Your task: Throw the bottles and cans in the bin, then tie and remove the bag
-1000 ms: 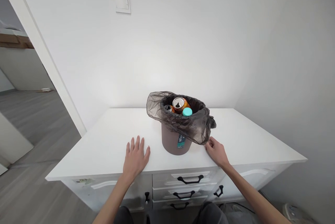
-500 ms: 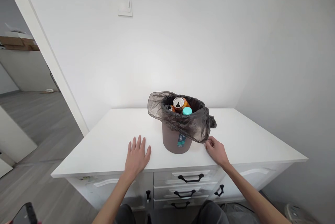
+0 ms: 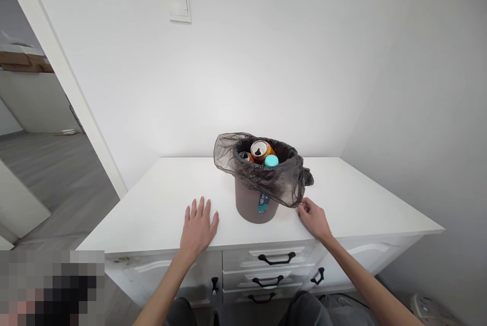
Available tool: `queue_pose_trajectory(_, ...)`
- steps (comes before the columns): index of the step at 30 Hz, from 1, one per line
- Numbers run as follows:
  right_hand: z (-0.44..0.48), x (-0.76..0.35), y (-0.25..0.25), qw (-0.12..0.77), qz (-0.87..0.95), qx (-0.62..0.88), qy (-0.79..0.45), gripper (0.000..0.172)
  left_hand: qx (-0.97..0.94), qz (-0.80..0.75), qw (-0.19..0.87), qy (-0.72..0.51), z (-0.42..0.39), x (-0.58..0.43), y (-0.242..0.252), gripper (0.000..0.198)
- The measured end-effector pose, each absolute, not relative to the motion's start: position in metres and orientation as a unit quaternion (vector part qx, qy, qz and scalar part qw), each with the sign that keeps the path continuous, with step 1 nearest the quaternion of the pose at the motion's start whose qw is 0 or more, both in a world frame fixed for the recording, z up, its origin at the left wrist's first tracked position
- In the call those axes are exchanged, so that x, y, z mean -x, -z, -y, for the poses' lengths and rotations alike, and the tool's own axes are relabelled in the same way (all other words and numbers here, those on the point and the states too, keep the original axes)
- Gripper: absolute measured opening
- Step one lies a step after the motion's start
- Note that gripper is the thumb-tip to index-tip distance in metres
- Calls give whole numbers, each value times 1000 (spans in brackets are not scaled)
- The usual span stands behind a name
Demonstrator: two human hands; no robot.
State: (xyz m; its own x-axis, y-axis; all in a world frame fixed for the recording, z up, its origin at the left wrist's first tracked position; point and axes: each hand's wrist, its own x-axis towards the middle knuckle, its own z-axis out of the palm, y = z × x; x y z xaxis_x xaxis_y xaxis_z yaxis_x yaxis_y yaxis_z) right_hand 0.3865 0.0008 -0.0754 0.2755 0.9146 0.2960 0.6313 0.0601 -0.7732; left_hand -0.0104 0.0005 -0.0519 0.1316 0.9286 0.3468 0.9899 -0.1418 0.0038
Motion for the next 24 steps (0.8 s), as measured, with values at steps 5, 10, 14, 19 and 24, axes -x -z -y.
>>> queue_pose_trajectory(5,-1,-387,72,451,568,662,-191,26,746,641,99,151,-1,11,54,64)
queue_pose_trajectory(10,-3,-388,44,511,515,578,-375,32,738,628,5,247,-3,13,44,59)
queue_pose_trajectory(14,-14,-390,-4,534,472,479,-512,44,665,582,-176,434,-18,4,-2,53)
queue_pose_trajectory(19,-28,-383,-65,537,453,390,-595,53,524,495,-413,556,-47,-29,-87,65)
queue_pose_trajectory(24,-25,-370,-94,536,463,398,-583,42,503,444,-530,519,-64,-54,-138,76)
